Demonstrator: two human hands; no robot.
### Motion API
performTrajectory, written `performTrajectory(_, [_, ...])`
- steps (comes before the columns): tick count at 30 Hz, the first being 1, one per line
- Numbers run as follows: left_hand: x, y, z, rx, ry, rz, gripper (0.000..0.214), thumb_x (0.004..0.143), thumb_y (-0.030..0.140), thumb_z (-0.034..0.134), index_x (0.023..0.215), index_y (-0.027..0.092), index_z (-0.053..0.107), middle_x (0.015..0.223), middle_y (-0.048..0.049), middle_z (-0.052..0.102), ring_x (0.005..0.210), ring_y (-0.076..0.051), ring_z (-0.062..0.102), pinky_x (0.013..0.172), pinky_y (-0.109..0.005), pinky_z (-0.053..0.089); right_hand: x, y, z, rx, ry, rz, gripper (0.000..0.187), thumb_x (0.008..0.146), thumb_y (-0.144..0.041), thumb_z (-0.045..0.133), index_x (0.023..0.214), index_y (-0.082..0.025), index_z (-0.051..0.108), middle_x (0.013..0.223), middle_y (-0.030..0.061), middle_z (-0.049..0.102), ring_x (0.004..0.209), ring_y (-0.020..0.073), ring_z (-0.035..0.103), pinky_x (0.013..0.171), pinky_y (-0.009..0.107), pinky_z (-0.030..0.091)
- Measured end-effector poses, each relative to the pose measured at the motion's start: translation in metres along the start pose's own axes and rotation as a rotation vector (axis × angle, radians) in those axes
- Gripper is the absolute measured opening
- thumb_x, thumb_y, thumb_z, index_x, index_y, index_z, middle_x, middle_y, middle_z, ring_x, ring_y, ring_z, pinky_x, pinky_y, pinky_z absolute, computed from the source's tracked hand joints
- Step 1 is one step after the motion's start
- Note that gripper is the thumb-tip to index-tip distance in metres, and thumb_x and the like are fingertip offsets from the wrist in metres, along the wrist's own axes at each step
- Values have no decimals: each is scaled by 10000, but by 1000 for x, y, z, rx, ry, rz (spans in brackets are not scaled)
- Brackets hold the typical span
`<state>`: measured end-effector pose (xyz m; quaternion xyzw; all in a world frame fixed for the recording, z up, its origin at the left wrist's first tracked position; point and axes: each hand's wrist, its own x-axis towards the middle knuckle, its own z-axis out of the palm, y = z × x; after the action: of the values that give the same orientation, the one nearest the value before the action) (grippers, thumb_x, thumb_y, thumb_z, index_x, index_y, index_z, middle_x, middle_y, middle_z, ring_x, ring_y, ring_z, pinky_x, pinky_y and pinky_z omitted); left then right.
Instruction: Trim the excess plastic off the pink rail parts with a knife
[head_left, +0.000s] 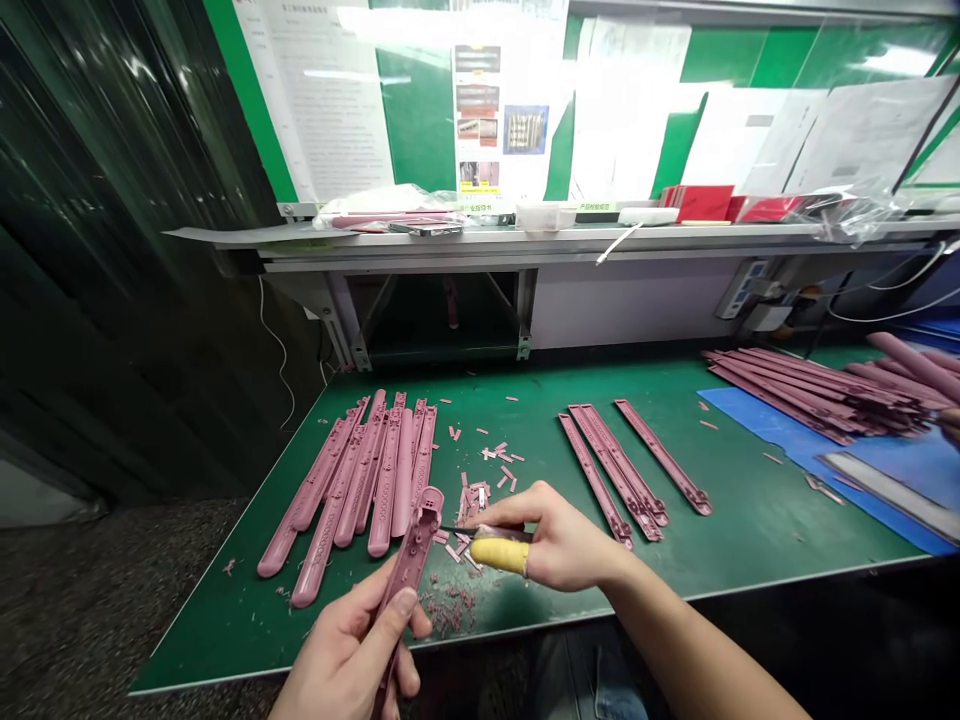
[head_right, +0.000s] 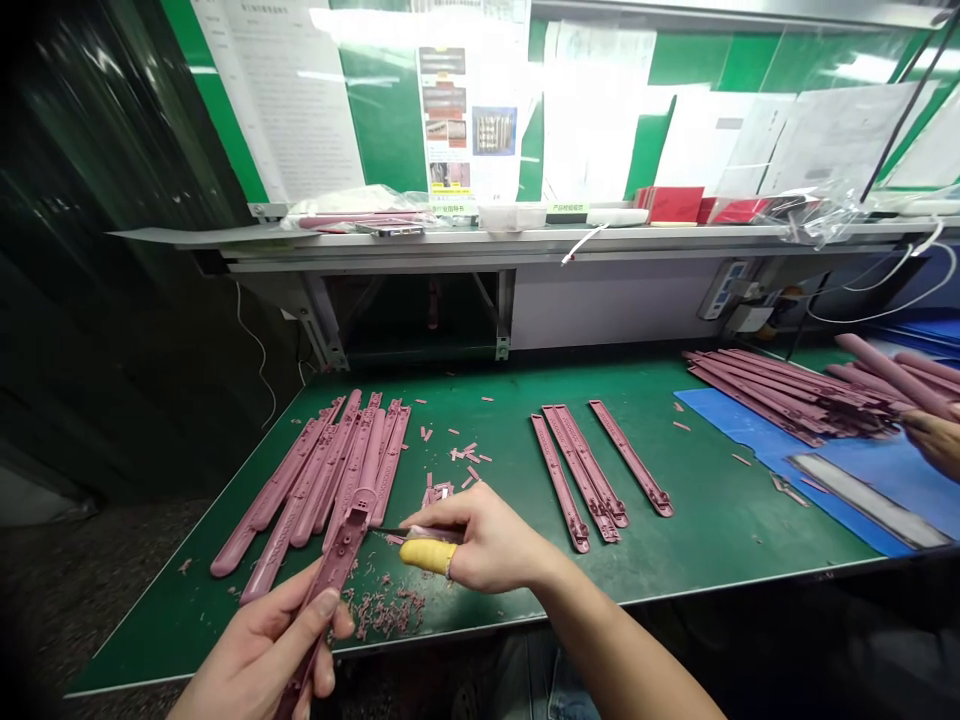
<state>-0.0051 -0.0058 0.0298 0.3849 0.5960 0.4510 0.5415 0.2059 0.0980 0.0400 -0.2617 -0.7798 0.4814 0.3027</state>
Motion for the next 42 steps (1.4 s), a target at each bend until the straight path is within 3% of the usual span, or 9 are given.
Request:
performTrajectory(5, [-7, -1, 3, 30, 69, 77, 573, 759, 533, 649, 1213, 186, 607, 681, -7, 598, 401, -80, 480, 313, -164, 385, 9, 19, 3, 504, -12, 236, 328, 701, -318, 786, 955, -138, 685, 703, 5, 664, 513, 77, 560, 417, 152, 408])
performTrajectory(16, [-8, -13, -12, 160, -14, 77, 631, 791, 540, 605, 1316, 194, 559, 731, -40, 645, 470, -128, 552, 355, -209, 438, 11, 39, 9, 830, -466, 459, 532, 740, -591, 682, 878, -78, 654, 514, 0, 613, 245, 38, 373, 247, 148, 265])
performTrajectory(19, [-8, -11, -16, 182, 7, 81, 649, 802, 550, 585, 1347, 202, 527, 769, -42, 659, 469, -117, 534, 373, -209, 438, 7, 47, 16, 838, -418, 425, 585, 658, -686, 684, 810, -128, 599, 387, -100, 437, 212, 26, 221, 236, 165, 222])
performTrajectory(22, [-5, -9, -24, 163, 37, 99, 584, 845, 554, 517, 1311, 206, 568, 793, -48, 676, 472, -108, 517, 374, -197, 411, 3, 36, 19, 831, -247, 368, 497, 736, -650, 647, 900, -194, 540, 522, -100, 477, 299, 33, 321, 309, 153, 277])
performTrajectory(26, [6, -1, -46, 502, -72, 296, 433, 861, 468, 544, 1238, 277, 637, 1016, -56, 730, 850, -205, 679, 705, -246, 547, 1, 4, 22, 168, -14, 101, 352, 882, -539, 561, 969, -199, 587, 783, -6, 583, 631, 91, 520, 559, 207, 380])
performTrajectory(28, [13, 6, -59, 809, -90, 526, 399, 853, 395, 578, 1239, 309, 634, 1180, -31, 693, 1062, -245, 644, 892, -280, 509, 4, -6, 25, -357, 81, -108, 431, 859, -603, 547, 912, -180, 613, 780, 17, 597, 674, 121, 517, 587, 237, 344])
performTrajectory(31, [19, 22, -74, 1199, -86, 895, 432, 867, 292, 556, 1299, 296, 579, 1218, -27, 675, 1064, -238, 653, 898, -293, 519, 12, -11, 29, -827, 98, -243, 428, 829, -602, 590, 834, -174, 597, 729, 17, 604, 619, 130, 509, 520, 253, 256])
performTrajectory(36, [18, 54, -88, 1605, -98, 1307, 661, 839, 27, 438, 1454, 256, 359, 1345, -44, 585, 1199, -244, 565, 1033, -410, 422, 23, -16, 26, -1117, 14, -375, 215, 915, -352, 583, 792, -181, 539, 711, -7, 594, 591, 123, 503, 486, 267, 199])
performTrajectory(42, [9, 64, -88, 1505, -62, 1388, 683, 857, 28, 443, 1481, 265, 296, 1356, -23, 576, 1230, -225, 537, 1138, -381, 250, 24, -27, 20, -1158, 38, -536, 202, 932, -237, 500, 739, -178, 511, 645, -5, 537, 545, 128, 443, 488, 273, 225])
